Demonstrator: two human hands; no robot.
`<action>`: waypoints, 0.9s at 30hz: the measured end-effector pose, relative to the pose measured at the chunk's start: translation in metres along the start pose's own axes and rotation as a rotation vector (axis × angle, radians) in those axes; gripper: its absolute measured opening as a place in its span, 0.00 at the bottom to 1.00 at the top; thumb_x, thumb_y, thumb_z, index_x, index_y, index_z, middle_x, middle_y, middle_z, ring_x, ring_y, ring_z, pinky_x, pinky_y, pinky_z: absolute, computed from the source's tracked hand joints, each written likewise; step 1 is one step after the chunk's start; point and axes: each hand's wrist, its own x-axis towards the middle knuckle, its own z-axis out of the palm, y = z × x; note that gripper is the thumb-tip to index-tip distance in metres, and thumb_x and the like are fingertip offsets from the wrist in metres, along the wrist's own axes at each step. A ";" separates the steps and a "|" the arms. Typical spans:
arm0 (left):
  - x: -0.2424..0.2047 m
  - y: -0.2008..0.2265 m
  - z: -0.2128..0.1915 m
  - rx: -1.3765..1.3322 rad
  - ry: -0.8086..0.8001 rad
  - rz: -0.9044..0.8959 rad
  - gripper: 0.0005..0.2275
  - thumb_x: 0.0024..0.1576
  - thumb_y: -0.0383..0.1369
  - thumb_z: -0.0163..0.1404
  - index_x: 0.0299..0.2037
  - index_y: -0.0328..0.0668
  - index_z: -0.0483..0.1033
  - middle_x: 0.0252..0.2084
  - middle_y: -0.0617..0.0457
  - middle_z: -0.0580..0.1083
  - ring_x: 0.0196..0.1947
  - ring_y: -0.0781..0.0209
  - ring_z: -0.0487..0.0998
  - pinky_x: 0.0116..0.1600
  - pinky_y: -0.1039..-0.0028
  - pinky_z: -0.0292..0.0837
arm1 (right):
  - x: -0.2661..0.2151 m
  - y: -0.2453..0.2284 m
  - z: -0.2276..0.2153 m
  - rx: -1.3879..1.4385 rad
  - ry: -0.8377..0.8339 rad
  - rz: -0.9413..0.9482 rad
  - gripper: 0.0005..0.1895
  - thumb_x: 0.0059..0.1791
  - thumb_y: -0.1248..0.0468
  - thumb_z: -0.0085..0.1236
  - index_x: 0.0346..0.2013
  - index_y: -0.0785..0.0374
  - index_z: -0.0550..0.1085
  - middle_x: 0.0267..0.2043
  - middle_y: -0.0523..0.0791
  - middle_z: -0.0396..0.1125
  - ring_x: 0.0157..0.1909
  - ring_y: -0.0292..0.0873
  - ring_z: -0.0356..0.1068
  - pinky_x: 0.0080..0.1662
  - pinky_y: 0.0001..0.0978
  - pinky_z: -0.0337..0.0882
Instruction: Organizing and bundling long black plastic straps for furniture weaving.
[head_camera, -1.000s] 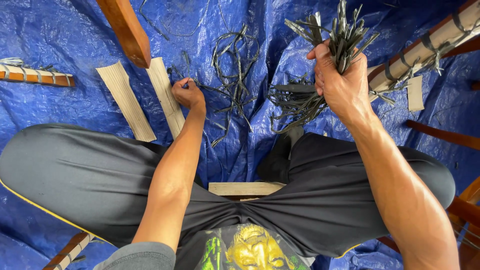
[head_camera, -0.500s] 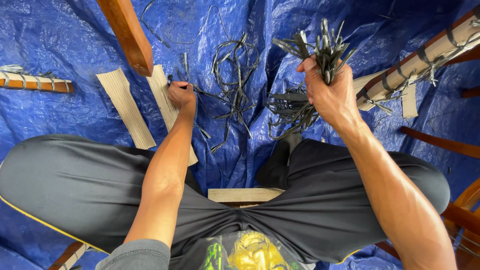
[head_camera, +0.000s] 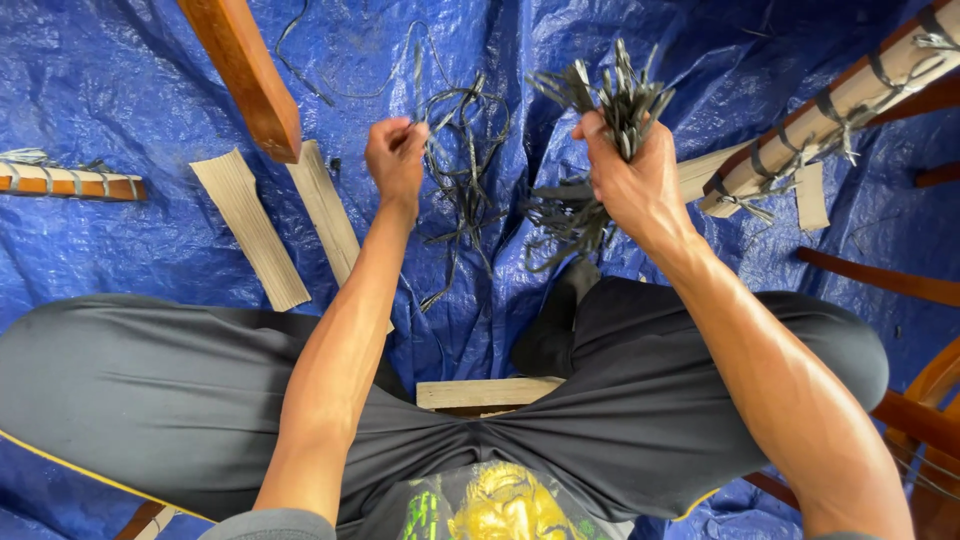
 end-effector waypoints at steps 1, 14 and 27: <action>-0.012 0.023 0.013 -0.002 -0.005 -0.001 0.13 0.52 0.29 0.63 0.44 0.39 0.74 0.37 0.52 0.78 0.34 0.66 0.78 0.41 0.76 0.77 | 0.002 0.002 0.000 -0.002 0.005 0.001 0.14 0.59 0.57 0.50 0.38 0.66 0.74 0.19 0.37 0.58 0.20 0.30 0.59 0.24 0.26 0.58; -0.128 0.177 0.056 0.103 -0.673 0.149 0.09 0.59 0.28 0.58 0.47 0.34 0.77 0.38 0.56 0.79 0.39 0.71 0.79 0.46 0.80 0.75 | 0.001 -0.007 0.002 0.282 -0.029 -0.146 0.17 0.57 0.53 0.57 0.45 0.66 0.77 0.18 0.36 0.59 0.19 0.30 0.58 0.25 0.25 0.61; -0.147 0.178 0.052 0.091 -0.775 0.060 0.08 0.57 0.28 0.58 0.43 0.35 0.77 0.35 0.60 0.75 0.35 0.74 0.73 0.41 0.81 0.70 | -0.012 -0.011 -0.003 0.276 -0.071 -0.216 0.14 0.55 0.55 0.63 0.36 0.63 0.74 0.23 0.37 0.64 0.20 0.30 0.61 0.24 0.24 0.63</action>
